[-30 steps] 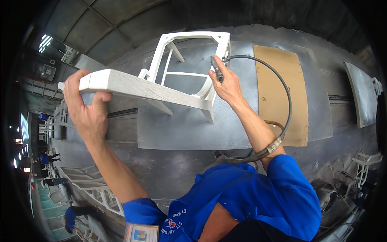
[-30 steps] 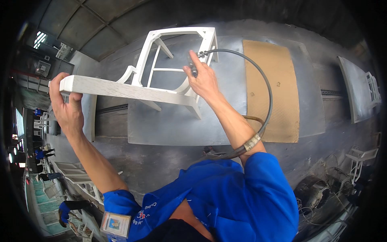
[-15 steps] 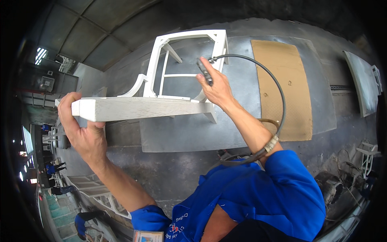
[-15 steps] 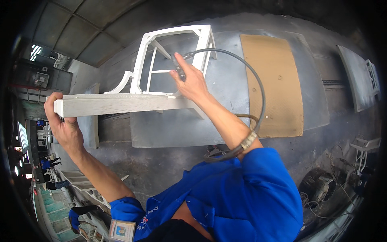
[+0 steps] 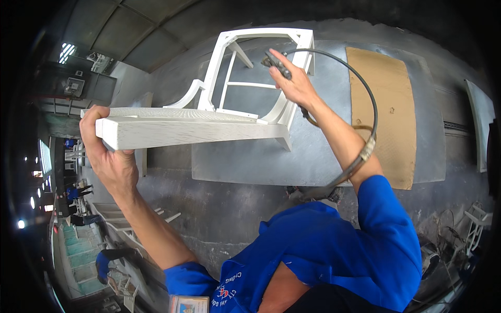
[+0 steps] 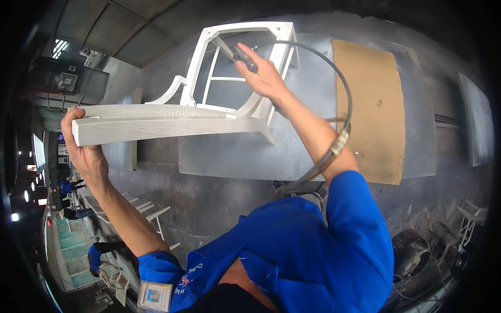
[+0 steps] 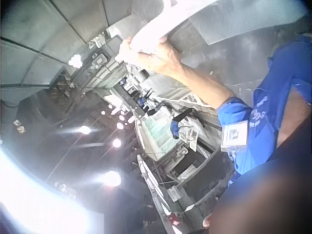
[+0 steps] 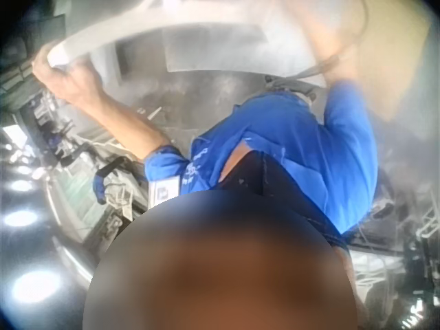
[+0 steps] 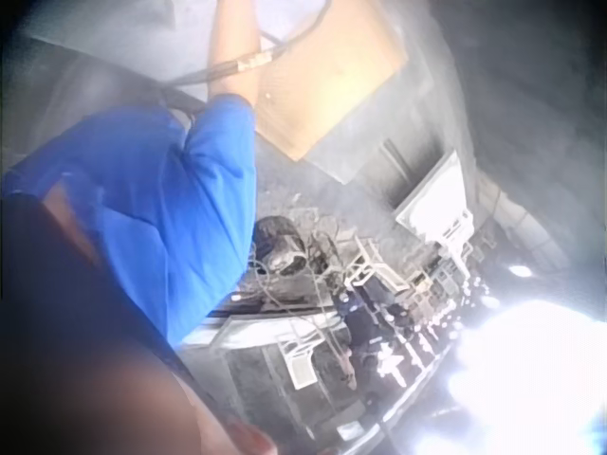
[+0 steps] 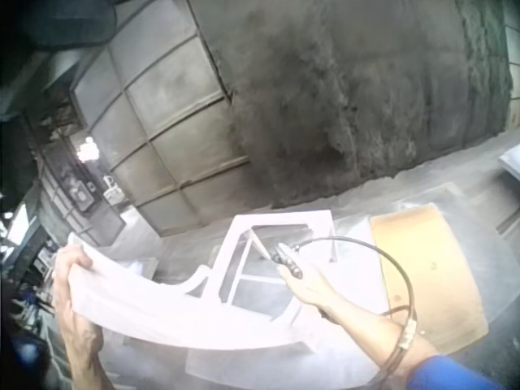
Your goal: The person spray paints white plastic chairs using a handheld spray gun. They pick up each chair, rotate it to coat all sides, and place it back on the floor. The process is repeated for several chairs in a workshop setting.
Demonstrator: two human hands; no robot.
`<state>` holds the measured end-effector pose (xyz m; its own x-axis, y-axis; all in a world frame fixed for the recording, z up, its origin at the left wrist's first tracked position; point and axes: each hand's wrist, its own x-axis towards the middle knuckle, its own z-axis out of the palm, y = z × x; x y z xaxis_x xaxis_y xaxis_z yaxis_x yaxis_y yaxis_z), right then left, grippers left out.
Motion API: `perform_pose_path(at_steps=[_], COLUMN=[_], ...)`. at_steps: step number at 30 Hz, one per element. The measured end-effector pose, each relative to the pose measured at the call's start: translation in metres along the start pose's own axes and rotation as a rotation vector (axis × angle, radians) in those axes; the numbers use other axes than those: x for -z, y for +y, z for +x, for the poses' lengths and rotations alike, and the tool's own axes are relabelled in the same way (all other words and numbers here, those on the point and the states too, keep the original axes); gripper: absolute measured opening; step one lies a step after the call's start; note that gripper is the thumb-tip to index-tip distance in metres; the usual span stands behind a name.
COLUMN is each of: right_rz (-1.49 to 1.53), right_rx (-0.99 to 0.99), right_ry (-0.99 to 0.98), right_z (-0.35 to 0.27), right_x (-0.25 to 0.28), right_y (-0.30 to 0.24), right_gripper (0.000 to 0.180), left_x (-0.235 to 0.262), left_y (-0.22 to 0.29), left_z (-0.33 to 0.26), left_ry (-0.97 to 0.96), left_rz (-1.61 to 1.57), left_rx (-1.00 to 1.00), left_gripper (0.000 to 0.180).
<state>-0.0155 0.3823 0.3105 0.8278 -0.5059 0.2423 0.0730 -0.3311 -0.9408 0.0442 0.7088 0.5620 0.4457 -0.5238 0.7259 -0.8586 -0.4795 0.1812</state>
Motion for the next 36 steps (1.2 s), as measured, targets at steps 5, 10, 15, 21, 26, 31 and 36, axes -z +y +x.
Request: perform_pose_path(at_steps=[5,10,15,21,26,31,36], right_rz=[0.059,0.106,0.152,0.141,0.124,0.114,0.260], right_rx=[-0.106,-0.090,-0.120,-0.097,-0.136,-0.041,0.018], right_ry=[-0.133,-0.332,-0.467,-0.251,-0.087,-0.001,0.073], right_z=[0.021,-0.005,-0.030,-0.012,0.014,0.007,-0.061], right_x=[0.002,0.012,0.021,0.023,0.038,0.047,0.099], right_y=[0.002,-0.003,0.000,-0.005,-0.013,-0.018,-0.017], right_gripper=[0.064,0.065,0.069,0.060,0.061,0.061,0.059], left_x=[0.007,0.009,0.009,0.009,0.013,0.031,0.046], left_y=[0.005,0.005,-0.001,0.005,0.010,-0.029,-0.060], left_z=[0.002,0.003,0.004,0.006,0.004,0.021,0.025], left_ry=[-0.031,-0.045,-0.053,-0.046,-0.062,-0.239,-0.241], left_rz=[0.027,0.069,0.107,0.060,0.046,0.092,0.149], left_rx=[0.046,0.037,-0.018,0.035,0.001,0.033,-0.140], left_gripper=[0.072,0.058,0.068,0.070,0.066,0.061,0.068])
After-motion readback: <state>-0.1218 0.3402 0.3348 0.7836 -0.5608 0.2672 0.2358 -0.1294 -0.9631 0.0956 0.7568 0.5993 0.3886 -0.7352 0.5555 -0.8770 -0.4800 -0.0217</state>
